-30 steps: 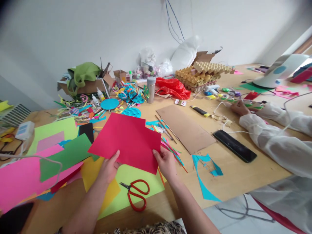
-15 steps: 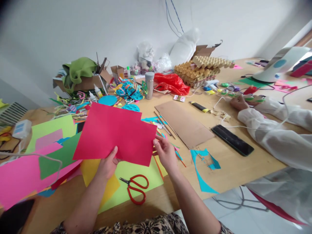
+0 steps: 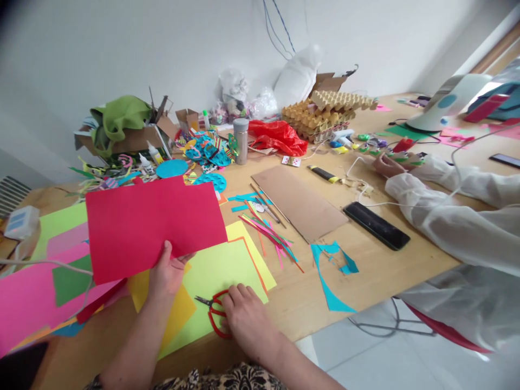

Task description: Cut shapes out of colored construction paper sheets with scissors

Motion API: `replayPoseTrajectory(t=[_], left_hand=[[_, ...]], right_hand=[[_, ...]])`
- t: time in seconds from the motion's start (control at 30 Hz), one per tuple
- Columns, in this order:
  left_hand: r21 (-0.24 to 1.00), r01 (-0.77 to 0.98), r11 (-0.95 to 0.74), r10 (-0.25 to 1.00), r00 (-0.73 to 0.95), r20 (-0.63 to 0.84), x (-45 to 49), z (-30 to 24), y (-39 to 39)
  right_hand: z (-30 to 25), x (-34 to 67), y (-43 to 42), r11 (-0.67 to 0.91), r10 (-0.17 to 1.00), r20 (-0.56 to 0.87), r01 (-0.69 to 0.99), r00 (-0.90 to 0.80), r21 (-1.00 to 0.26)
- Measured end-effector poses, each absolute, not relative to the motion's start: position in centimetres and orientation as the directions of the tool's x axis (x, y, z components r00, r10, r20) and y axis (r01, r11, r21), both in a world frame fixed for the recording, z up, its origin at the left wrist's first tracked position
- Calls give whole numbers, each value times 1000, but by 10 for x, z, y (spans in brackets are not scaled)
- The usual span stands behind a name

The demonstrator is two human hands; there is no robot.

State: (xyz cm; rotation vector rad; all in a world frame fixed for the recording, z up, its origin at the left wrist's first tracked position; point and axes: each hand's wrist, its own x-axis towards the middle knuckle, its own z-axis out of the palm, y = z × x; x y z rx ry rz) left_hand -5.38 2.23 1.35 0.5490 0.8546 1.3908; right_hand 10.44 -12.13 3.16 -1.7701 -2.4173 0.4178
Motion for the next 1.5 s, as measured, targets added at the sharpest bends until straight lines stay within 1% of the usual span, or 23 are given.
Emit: replayPoseTrajectory(t=[0.17,0.23,0.27,0.33,0.4,0.47,0.53,0.6,0.7,0.77,0.8,0.9,1.07,1.17,1.27,1.37,1.5], left_hand=[[734,-659,164,966,-43,-255,-57,11,26],[715,-676,180,958,-44,-283,-58,10,27],[707,-682,188,954,-45,-297,-59,10,27],[695,-688,209,945,-41,-325,-59,11,28],[694,-681,234,935,-38,-352,-59,12,28],[694,-672,258,925,-35,-378,-58,13,27],[688,-672,276,917,-29,-397,-58,14,27],[677,-681,279,917,-20,-399,-58,14,27],[654,-709,265,921,-14,-389,-58,15,27],[631,-728,269,915,-12,-404,-59,17,27],[619,-735,276,909,-10,-417,-59,18,27],[591,-753,291,898,1,-441,-60,21,27],[570,-770,287,903,20,-428,-61,21,27],[566,-773,288,904,23,-428,-62,21,27],[564,-770,300,894,20,-448,-63,21,28],[566,-766,305,891,20,-454,-64,23,28],[587,-752,300,902,23,-431,-64,22,28]], right_hand=[[26,101,-118,296,943,-103,939,-316,-173],[24,100,-118,282,943,-132,944,-305,-169],[24,100,-118,272,943,-142,944,-300,-187],[25,101,-120,229,949,-147,933,-278,-278],[26,103,-122,137,962,-155,886,-227,-443],[28,107,-123,18,971,-172,768,-166,-640],[30,113,-123,-69,977,-175,602,-119,-795],[33,121,-120,-107,985,-157,445,-77,-889],[41,140,-113,-118,993,-118,241,15,-963],[47,154,-107,-94,989,-78,125,128,-988],[50,160,-105,-82,980,-63,92,188,-992],[54,174,-100,-71,939,-42,73,341,-995],[42,177,-97,-102,891,-70,48,449,-994],[40,175,-94,-85,860,-67,14,505,-996],[44,177,-91,-34,815,-17,19,579,-999],[49,181,-87,25,753,64,69,655,-997],[52,182,-85,46,678,121,122,725,-991]])
